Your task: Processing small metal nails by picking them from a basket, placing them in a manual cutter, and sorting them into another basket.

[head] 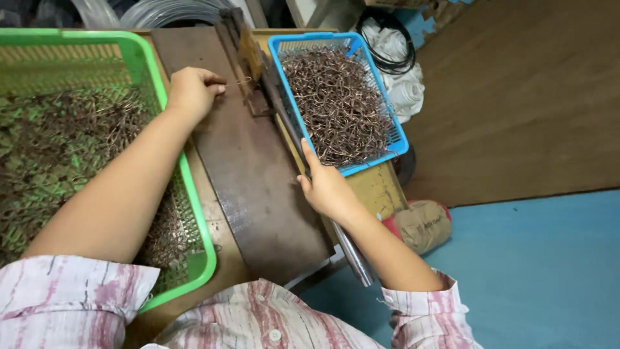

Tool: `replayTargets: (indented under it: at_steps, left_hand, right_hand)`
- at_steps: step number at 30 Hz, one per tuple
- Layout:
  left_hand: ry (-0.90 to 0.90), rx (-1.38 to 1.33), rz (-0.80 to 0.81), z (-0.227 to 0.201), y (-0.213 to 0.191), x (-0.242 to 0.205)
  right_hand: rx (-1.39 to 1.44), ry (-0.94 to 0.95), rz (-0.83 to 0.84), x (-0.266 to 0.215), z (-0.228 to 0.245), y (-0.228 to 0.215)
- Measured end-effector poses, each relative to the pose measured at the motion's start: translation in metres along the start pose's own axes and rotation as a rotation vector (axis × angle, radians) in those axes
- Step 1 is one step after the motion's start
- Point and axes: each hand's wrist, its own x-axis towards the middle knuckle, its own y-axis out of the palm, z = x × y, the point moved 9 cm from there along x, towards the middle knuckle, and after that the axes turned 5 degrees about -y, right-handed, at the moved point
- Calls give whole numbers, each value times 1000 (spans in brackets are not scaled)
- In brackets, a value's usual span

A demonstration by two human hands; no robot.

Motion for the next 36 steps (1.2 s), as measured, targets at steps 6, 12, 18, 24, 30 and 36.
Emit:
replayTargets:
  at_steps: [6,12,18,24,30,36]
  left_hand:
    - [-98,-289,88,-14,-2,-25]
    - [-14,-319,157,-9,17,4]
    - [-34,-463,216,-45,8,-9]
    - [-43,-508,274,-43,9,-10]
    - [-19,-600,302,-33,39,8]
    - [-41,-654,338,-51,37,-4]
  right_hand:
    - [52,-16,33,-8,13,-7]
    - [41,-5,56,-8,14,-3]
    - [41,8,49,0,3,9]
    - [78,29,97,-3,10,2]
    - [56,12,78,0,8,2]
    - [108,37,89,-3,9,4]
